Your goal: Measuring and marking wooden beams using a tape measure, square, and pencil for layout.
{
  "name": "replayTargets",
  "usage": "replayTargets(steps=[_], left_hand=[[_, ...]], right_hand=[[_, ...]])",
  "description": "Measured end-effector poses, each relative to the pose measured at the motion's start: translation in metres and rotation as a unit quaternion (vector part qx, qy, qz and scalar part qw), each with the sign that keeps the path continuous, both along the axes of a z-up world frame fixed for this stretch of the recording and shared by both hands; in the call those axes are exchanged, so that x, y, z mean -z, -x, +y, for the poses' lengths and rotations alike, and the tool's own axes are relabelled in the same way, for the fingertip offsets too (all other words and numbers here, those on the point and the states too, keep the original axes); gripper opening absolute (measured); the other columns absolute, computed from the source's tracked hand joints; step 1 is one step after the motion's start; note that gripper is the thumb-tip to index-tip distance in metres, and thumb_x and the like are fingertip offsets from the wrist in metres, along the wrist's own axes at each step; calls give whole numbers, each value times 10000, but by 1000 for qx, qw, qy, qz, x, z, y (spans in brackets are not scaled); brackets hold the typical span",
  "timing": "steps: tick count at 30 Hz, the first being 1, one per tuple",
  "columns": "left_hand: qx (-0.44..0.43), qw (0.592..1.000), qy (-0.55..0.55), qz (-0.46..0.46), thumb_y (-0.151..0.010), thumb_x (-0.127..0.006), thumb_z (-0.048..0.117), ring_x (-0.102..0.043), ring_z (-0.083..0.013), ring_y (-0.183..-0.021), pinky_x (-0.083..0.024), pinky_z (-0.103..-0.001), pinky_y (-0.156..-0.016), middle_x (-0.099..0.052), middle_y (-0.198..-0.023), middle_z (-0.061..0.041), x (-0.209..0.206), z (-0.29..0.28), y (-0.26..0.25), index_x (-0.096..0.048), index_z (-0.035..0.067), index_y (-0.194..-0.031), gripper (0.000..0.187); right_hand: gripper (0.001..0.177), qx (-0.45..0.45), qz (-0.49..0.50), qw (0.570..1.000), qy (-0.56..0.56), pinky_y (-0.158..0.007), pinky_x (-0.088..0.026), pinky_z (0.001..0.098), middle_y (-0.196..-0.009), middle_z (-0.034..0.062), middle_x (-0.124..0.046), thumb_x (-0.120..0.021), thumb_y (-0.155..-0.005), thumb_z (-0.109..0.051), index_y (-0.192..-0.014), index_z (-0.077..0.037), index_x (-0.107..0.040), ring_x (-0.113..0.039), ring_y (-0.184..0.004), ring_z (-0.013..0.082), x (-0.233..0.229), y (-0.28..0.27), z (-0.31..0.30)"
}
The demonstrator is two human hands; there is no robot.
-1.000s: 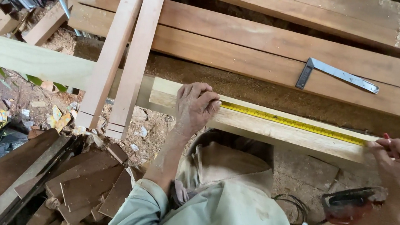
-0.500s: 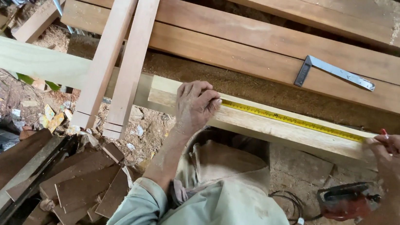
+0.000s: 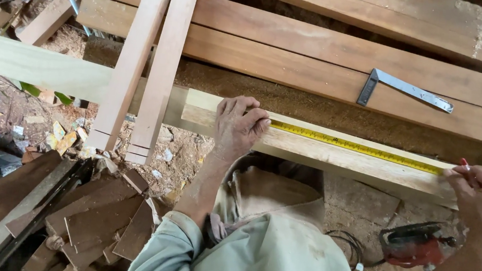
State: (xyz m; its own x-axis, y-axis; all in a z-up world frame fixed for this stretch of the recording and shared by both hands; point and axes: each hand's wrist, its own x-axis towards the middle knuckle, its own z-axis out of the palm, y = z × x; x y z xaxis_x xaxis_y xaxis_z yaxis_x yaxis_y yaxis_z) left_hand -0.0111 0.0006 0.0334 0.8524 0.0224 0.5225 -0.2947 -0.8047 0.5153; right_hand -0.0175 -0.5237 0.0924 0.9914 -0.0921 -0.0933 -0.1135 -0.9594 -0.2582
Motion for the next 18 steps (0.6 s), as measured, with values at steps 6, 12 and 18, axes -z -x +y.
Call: replayTargets(steps=[6, 12, 18], left_hand=[[2, 1000, -2, -1, -1016, -556, 479, -613, -195, -920, -425, -379, -823, -638, -1026, -1, 1, 0, -1, -705, 244, -905, 300], [3, 1000, -8, 5, -1021, -544, 477, -609, -210, -944, -426, -392, -852, -627, -1041, -5, -2, 0, 1, -698, 251, -908, 296], [6, 1000, -21, 11, -1006, -587, 454, -604, -208, -925, -452, -394, -851, -624, -1048, -7, 5, 2, 0, -686, 257, -921, 236]], right_hand=[[198, -15, -31, 999, 20, -906, -499, 344, -1175, 92, -678, -820, -1059, -177, -1237, -88, -824, -653, -1054, 230, 24, 1, -26], [218, -9, -15, 1000, 17, -876, -501, 368, -1154, 121, -683, -830, -1073, -214, -1210, -43, -822, -635, -1021, 248, 8, 0, -10], [201, -1, -8, 1000, 19, -872, -499, 365, -1181, 123, -682, -825, -1068, -215, -1212, -75, -826, -632, -1058, 245, 9, -1, -10]])
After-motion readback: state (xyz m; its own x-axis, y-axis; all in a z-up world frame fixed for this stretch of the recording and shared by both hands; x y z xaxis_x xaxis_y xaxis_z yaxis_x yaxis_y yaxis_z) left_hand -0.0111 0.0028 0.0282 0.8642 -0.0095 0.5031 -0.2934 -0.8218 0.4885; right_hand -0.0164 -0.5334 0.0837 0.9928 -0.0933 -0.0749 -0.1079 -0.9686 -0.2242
